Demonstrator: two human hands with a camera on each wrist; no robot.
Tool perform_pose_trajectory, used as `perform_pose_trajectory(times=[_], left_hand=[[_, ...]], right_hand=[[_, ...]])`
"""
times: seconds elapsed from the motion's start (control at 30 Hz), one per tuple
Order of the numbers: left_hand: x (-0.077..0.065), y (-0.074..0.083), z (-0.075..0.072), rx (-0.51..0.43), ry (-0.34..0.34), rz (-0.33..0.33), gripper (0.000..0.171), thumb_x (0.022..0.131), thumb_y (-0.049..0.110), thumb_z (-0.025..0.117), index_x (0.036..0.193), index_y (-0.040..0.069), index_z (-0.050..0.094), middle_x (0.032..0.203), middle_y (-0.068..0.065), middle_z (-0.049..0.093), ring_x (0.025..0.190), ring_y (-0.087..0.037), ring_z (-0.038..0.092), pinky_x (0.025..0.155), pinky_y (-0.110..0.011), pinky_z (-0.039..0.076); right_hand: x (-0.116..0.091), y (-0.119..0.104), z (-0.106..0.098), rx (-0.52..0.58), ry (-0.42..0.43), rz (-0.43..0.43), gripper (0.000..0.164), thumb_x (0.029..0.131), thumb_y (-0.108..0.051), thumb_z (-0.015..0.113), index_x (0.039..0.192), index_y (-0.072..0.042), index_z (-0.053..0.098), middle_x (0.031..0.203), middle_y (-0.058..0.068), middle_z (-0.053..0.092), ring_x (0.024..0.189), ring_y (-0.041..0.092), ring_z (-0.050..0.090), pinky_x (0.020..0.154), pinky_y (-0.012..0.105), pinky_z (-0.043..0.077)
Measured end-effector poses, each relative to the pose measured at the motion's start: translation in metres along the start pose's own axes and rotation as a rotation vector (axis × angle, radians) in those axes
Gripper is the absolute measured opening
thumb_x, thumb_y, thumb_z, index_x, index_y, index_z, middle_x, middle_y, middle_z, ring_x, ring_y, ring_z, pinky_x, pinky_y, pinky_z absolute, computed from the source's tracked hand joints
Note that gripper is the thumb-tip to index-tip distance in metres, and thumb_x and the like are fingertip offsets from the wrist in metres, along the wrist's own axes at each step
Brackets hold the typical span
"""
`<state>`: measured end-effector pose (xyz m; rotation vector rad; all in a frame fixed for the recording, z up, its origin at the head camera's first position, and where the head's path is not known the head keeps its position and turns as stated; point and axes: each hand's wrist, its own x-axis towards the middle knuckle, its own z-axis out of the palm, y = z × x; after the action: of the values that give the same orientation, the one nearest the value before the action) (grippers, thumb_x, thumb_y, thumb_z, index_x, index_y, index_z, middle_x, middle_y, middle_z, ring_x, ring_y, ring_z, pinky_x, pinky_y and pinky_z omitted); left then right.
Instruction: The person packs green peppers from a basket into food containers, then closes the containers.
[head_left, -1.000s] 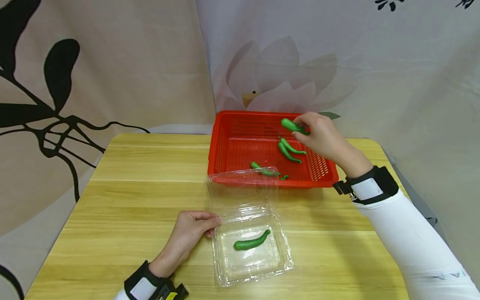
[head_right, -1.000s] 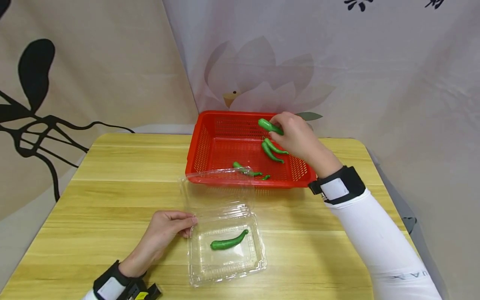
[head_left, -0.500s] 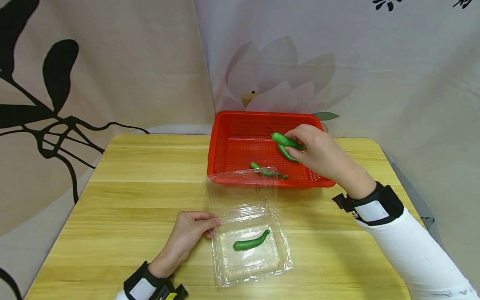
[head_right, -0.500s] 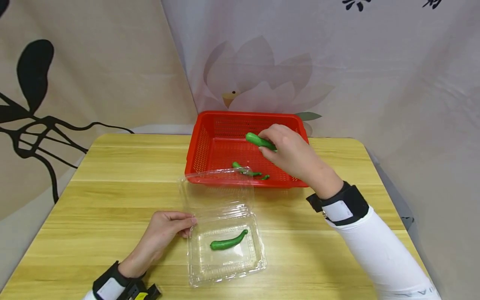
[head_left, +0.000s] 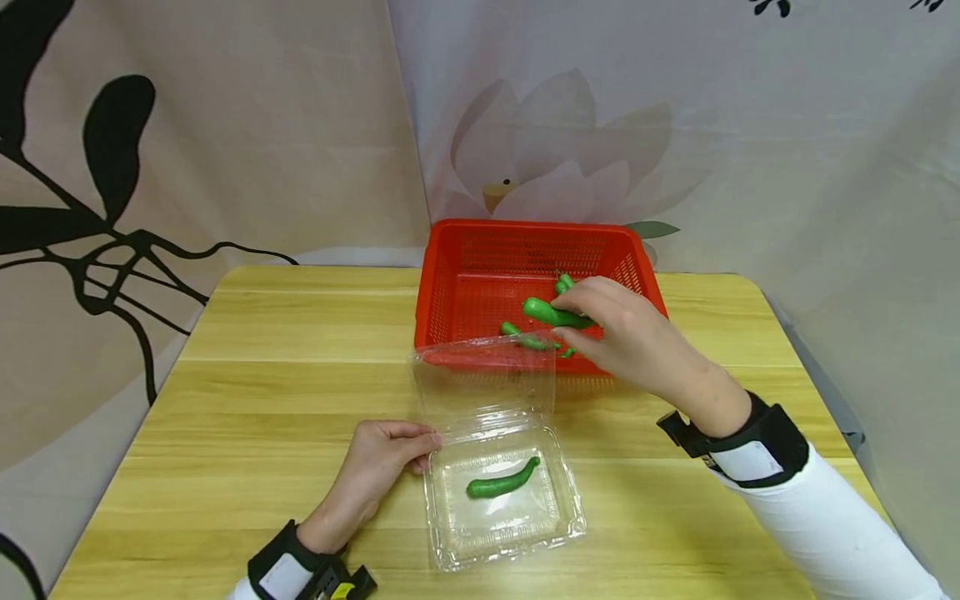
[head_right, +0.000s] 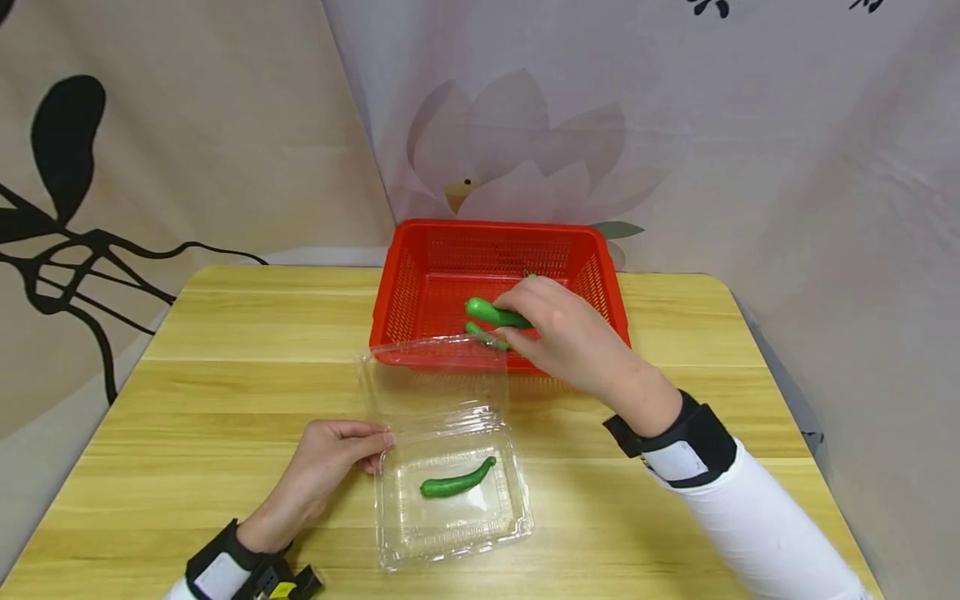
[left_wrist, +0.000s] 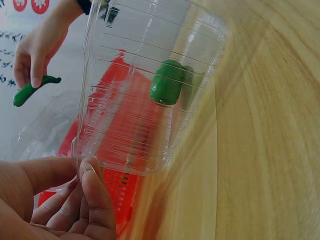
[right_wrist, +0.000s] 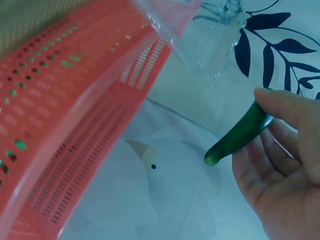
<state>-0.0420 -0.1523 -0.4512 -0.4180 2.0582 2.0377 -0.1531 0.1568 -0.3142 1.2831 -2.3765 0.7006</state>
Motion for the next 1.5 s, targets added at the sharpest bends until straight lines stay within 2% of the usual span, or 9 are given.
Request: perform_pose_trajectory(times=[0.2, 0.4, 0.6, 0.93, 1.27, 1.5], left_hand=[[0.0, 0.001, 0.001, -0.006, -0.006, 0.002, 0.014, 0.086, -0.002, 0.083, 0.097, -0.009, 0.078, 0.077, -0.015, 0.074, 0.058, -0.014, 0.063, 0.057, -0.024, 0.057], [0.0, 0.001, 0.0, -0.01, -0.011, 0.005, 0.015, 0.086, -0.001, 0.083, 0.097, -0.01, 0.078, 0.078, -0.014, 0.074, 0.058, -0.014, 0.063, 0.058, -0.024, 0.057], [0.0, 0.002, 0.0, -0.015, -0.01, 0.005, 0.015, 0.086, -0.001, 0.082, 0.098, -0.01, 0.078, 0.077, -0.014, 0.073, 0.059, -0.014, 0.063, 0.058, -0.024, 0.057], [0.0, 0.002, 0.0, -0.014, -0.007, 0.005, 0.016, 0.086, -0.002, 0.082, 0.099, -0.01, 0.078, 0.075, -0.014, 0.072, 0.058, -0.013, 0.063, 0.057, -0.023, 0.056], [-0.001, 0.002, 0.0, -0.025, -0.006, 0.003, 0.016, 0.086, -0.002, 0.083, 0.099, -0.01, 0.078, 0.074, -0.015, 0.073, 0.058, -0.013, 0.063, 0.057, -0.023, 0.056], [-0.001, 0.002, 0.0, -0.024, -0.008, 0.002, 0.016, 0.086, -0.002, 0.082, 0.099, -0.01, 0.078, 0.074, -0.014, 0.072, 0.059, -0.014, 0.063, 0.057, -0.023, 0.056]], right_hand=[[-0.005, -0.009, 0.009, 0.048, -0.011, -0.036, 0.033, 0.075, 0.0, 0.094, 0.102, -0.002, 0.074, 0.099, 0.004, 0.071, 0.092, 0.018, 0.064, 0.078, 0.035, 0.059], [-0.015, -0.022, 0.023, 0.092, -0.076, -0.054, 0.036, 0.078, -0.005, 0.093, 0.107, -0.003, 0.073, 0.104, 0.002, 0.071, 0.095, 0.016, 0.064, 0.078, 0.03, 0.06], [-0.022, -0.036, 0.035, 0.1, -0.142, -0.041, 0.036, 0.08, -0.008, 0.093, 0.11, -0.004, 0.074, 0.108, 0.002, 0.07, 0.101, 0.016, 0.066, 0.085, 0.028, 0.06], [-0.03, -0.047, 0.056, 0.133, -0.211, -0.079, 0.032, 0.083, -0.007, 0.09, 0.112, -0.006, 0.074, 0.105, 0.0, 0.068, 0.098, 0.013, 0.064, 0.086, 0.027, 0.058], [-0.038, -0.059, 0.078, 0.124, -0.292, -0.121, 0.022, 0.091, -0.017, 0.084, 0.109, -0.008, 0.074, 0.102, -0.003, 0.069, 0.094, 0.009, 0.065, 0.085, 0.021, 0.056], [-0.039, -0.064, 0.093, 0.069, -0.316, -0.163, 0.015, 0.091, -0.021, 0.084, 0.099, -0.012, 0.076, 0.092, -0.006, 0.07, 0.087, 0.008, 0.065, 0.082, 0.021, 0.056]])
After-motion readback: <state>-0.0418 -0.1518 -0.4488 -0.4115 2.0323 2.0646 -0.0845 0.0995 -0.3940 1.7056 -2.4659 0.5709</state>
